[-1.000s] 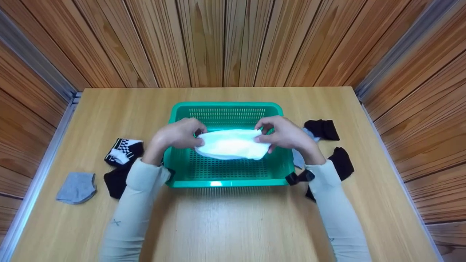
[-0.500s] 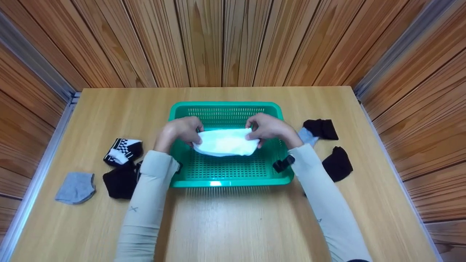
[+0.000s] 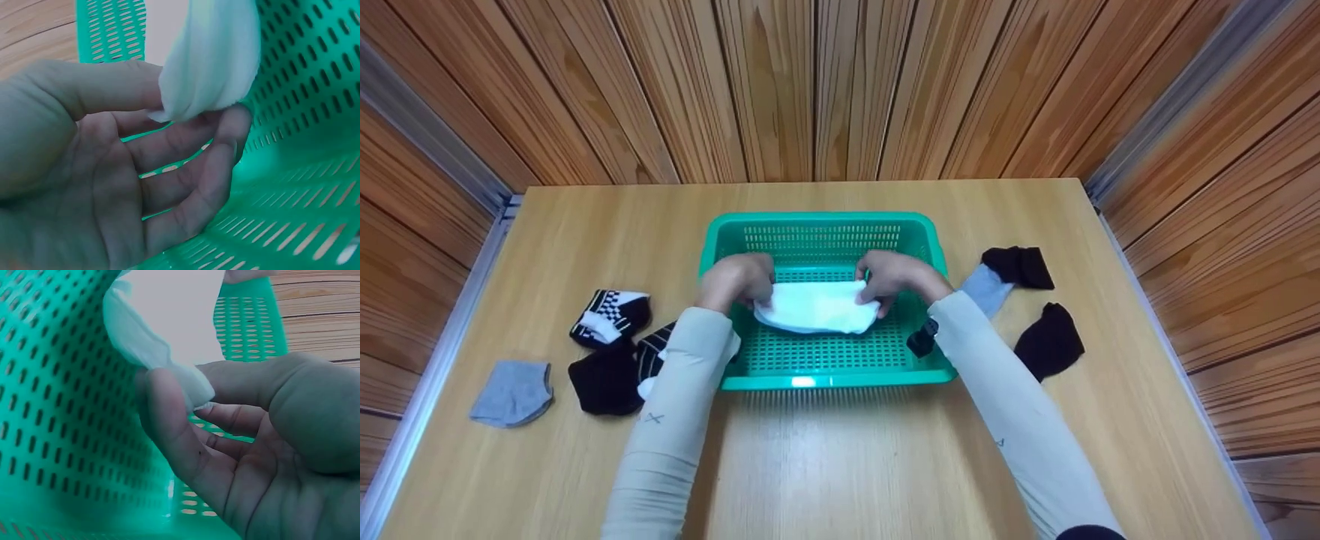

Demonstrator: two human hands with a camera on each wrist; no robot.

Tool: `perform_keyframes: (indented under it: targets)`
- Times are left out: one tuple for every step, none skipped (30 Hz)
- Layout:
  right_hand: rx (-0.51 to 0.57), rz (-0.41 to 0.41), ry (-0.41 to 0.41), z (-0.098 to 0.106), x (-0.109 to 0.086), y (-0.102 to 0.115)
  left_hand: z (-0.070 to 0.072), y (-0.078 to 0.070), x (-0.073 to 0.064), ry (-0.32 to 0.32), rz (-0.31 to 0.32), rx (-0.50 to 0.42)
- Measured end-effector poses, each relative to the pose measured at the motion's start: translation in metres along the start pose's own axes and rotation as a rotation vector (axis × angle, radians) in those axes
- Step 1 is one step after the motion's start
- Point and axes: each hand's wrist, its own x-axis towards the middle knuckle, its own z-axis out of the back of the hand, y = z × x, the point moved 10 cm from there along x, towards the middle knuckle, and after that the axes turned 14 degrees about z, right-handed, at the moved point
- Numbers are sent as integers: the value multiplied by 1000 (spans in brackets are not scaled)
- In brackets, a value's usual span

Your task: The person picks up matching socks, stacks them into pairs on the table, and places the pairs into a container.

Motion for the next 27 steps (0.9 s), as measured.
perform_keyframes:
  targets:
    - [-3,-6,5,-2,1,-2,-1,-1,2,0,11,8]
    - [-5,-13,10,-3,2,-4,-1,-1,4,0,21,14]
    - [-9,-19,14,-4,2,-6,-2,-2,6,0,28,18]
    - [-12,-25,15,-5,3,-8,-3,-3,8,-2,33,23]
    - [-15,-32,15,-5,3,-9,-3,-4,9,-6,41,25]
    - [-21,-39,12,-5,3,-9,-5,-5,11,-7,49,25]
    - [-33,-44,10,-5,3,-10,-6,-5,12,-10,58,27]
    - [-45,-50,8,-4,3,-10,-7,-5,13,-13,71,29]
    - [-60,-53,4,-3,2,-10,-9,-5,15,-15,82,31]
    - [-75,-58,2,-3,2,-10,-11,-5,16,-17,93,32]
    - [-88,-62,-1,-2,1,-10,-12,-5,17,-19,104,31]
    - [-101,-67,-1,-1,1,-11,-14,-5,18,-19,110,29]
    - [-113,-72,-1,-1,0,-10,-15,-5,19,-21,115,31]
    - [-121,-78,0,-1,0,-10,-15,-5,20,-21,120,31]
    - [-129,-82,-1,-1,0,-10,-15,-5,20,-22,122,30]
    - [-136,-87,-2,-1,0,-10,-15,-4,20,-22,122,27]
    - [-141,-91,-6,-1,1,-10,-15,-4,19,-22,123,24]
    - [-153,-93,-8,-1,1,-10,-15,-4,19,-24,122,22]
    - [-164,-95,-12,0,2,-10,-14,-4,19,-26,121,21]
    - [-175,-97,-18,0,2,-10,-14,-4,19,-27,120,15]
    - [-185,-100,-23,1,3,-10,-13,-4,18,-28,117,9]
    - [-194,-103,-29,1,4,-11,-13,-4,18,-26,113,3]
    - [-201,-107,-32,1,4,-12,-12,-3,18,-26,110,-3]
    - [-211,-109,-33,1,5,-12,-12,-4,17,-27,108,-6]
    - [-216,-115,-33,2,6,-13,-12,-4,17,-25,106,-11]
    - [-222,-118,-35,2,6,-14,-12,-4,16,-23,105,-17]
    - [-225,-120,-35,2,7,-14,-12,-4,16,-23,103,-20]
